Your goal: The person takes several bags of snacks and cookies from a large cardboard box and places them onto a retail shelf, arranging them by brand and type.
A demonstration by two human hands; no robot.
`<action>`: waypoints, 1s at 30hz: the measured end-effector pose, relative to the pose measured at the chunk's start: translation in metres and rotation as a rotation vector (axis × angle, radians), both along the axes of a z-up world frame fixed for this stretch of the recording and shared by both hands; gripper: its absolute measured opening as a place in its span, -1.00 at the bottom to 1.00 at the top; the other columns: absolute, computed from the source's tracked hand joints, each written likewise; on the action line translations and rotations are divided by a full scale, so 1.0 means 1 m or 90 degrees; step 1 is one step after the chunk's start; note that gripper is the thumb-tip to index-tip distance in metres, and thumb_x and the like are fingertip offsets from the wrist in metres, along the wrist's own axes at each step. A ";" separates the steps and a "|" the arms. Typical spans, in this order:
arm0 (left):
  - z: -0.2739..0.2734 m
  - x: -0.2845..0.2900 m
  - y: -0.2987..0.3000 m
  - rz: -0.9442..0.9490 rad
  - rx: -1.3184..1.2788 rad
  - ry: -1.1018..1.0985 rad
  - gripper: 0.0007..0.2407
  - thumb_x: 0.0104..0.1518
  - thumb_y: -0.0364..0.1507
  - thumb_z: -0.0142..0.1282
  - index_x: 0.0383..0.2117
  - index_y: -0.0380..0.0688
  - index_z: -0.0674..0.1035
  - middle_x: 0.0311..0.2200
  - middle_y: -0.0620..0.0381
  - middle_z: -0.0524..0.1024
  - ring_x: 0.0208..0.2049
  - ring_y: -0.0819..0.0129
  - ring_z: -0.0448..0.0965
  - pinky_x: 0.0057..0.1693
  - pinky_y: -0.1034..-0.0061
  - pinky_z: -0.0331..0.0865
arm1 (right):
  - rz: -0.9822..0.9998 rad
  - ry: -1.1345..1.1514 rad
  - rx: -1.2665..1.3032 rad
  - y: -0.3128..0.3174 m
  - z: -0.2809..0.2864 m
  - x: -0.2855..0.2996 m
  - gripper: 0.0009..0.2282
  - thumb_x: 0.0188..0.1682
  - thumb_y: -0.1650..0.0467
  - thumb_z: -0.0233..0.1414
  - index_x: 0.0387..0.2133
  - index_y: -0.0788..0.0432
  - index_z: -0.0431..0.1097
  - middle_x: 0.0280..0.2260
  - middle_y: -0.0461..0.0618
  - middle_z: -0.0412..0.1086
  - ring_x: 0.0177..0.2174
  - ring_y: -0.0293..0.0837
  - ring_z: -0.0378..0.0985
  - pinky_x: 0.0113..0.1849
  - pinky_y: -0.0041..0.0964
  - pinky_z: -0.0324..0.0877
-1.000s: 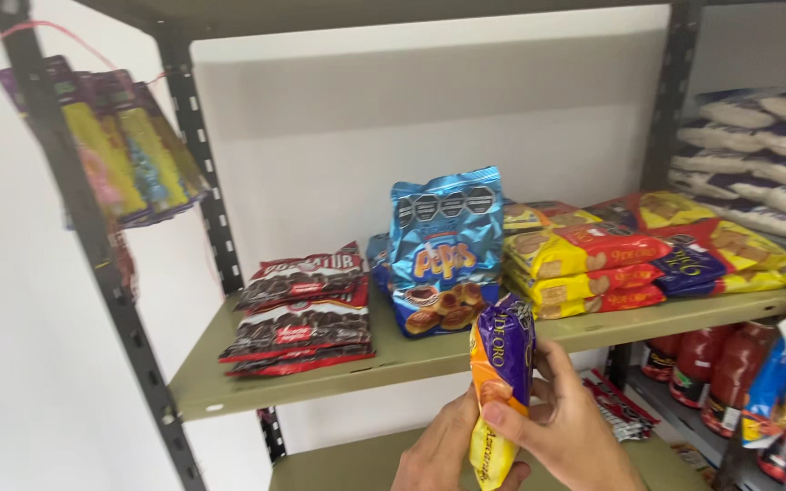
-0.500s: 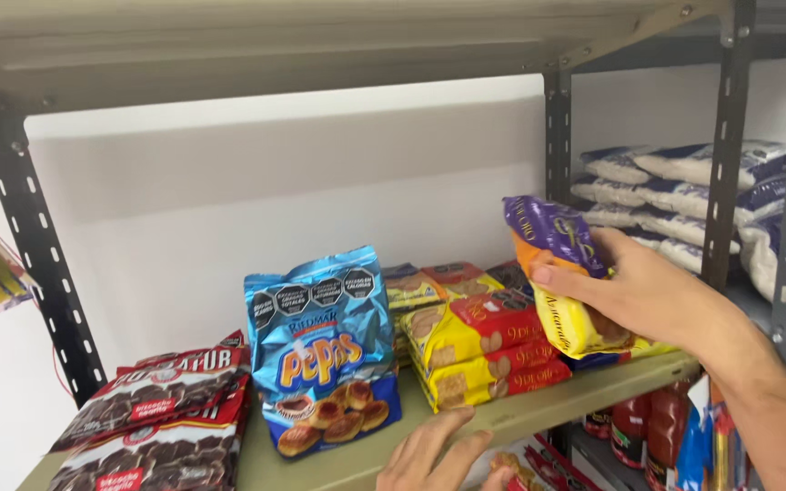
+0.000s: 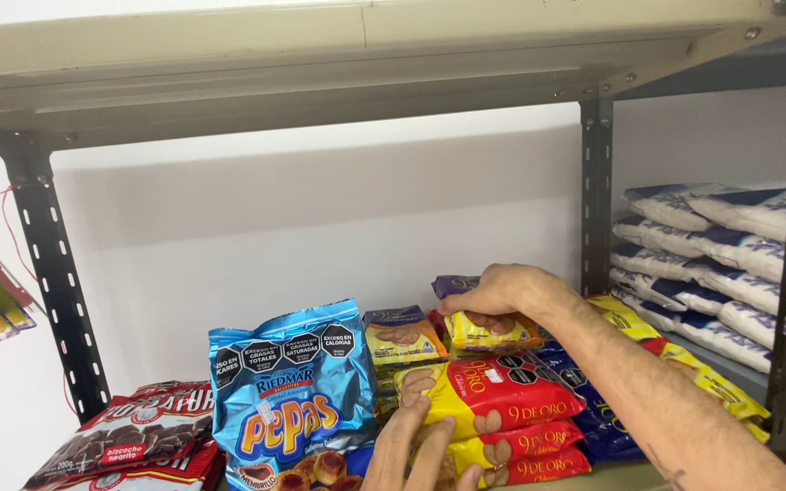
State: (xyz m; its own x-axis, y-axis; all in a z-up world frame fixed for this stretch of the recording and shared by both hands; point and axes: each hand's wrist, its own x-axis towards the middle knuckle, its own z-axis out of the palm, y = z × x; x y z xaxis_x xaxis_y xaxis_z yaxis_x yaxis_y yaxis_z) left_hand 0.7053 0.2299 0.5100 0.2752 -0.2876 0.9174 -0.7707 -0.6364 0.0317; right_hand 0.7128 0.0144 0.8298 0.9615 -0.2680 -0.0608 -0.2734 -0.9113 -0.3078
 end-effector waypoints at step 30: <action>-0.023 -0.176 -0.020 -0.422 -0.101 -0.016 -0.86 0.47 -0.34 0.40 0.00 -0.04 0.88 0.35 -0.20 0.74 0.40 -0.24 0.84 0.60 -0.20 0.66 | 0.179 -0.610 0.414 -0.035 -0.314 -0.320 -0.75 0.29 0.34 0.35 0.14 0.22 0.78 0.16 0.13 0.84 0.14 -0.09 0.93 0.14 -0.22 0.83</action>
